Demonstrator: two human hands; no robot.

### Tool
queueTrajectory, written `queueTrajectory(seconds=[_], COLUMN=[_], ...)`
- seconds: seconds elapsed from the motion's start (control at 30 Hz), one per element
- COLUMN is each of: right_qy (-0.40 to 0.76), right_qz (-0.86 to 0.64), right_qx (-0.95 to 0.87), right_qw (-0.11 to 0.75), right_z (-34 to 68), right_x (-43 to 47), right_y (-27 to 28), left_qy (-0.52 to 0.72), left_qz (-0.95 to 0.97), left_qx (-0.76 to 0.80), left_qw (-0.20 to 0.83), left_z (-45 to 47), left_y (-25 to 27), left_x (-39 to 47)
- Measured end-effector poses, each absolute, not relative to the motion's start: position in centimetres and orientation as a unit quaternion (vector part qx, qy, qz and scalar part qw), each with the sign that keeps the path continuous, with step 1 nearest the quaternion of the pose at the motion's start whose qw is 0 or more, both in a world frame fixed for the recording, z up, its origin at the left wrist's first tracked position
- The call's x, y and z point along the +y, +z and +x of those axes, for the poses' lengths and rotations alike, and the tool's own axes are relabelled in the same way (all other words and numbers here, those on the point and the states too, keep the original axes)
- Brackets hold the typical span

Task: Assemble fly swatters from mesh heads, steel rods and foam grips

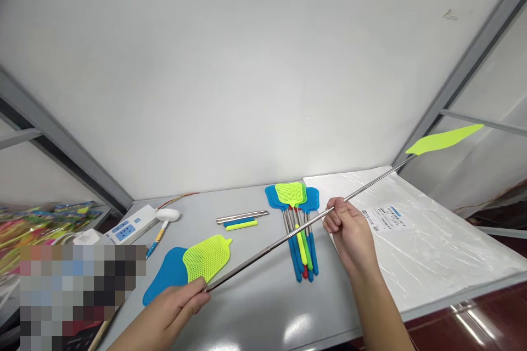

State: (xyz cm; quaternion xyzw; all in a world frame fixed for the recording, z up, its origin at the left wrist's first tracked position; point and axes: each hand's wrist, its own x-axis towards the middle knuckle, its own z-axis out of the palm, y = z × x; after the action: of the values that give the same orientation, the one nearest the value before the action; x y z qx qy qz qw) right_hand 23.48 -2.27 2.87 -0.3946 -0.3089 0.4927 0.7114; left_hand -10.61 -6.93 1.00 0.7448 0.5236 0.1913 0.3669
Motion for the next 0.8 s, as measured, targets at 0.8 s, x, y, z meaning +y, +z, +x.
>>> queueTrajectory(seconds=[0.8], right_qy=[0.536], right_qz=[-0.413], right_qx=[-0.306], right_qw=[0.67], right_z=[17.1], right_x=[-5.3], right_y=[-0.4], left_qy=[0.152], left_qz=[0.819], left_qx=[0.55], left_qw=[0.064], left_z=[-11.3], left_y=[-0.2], left_x=[-7.9])
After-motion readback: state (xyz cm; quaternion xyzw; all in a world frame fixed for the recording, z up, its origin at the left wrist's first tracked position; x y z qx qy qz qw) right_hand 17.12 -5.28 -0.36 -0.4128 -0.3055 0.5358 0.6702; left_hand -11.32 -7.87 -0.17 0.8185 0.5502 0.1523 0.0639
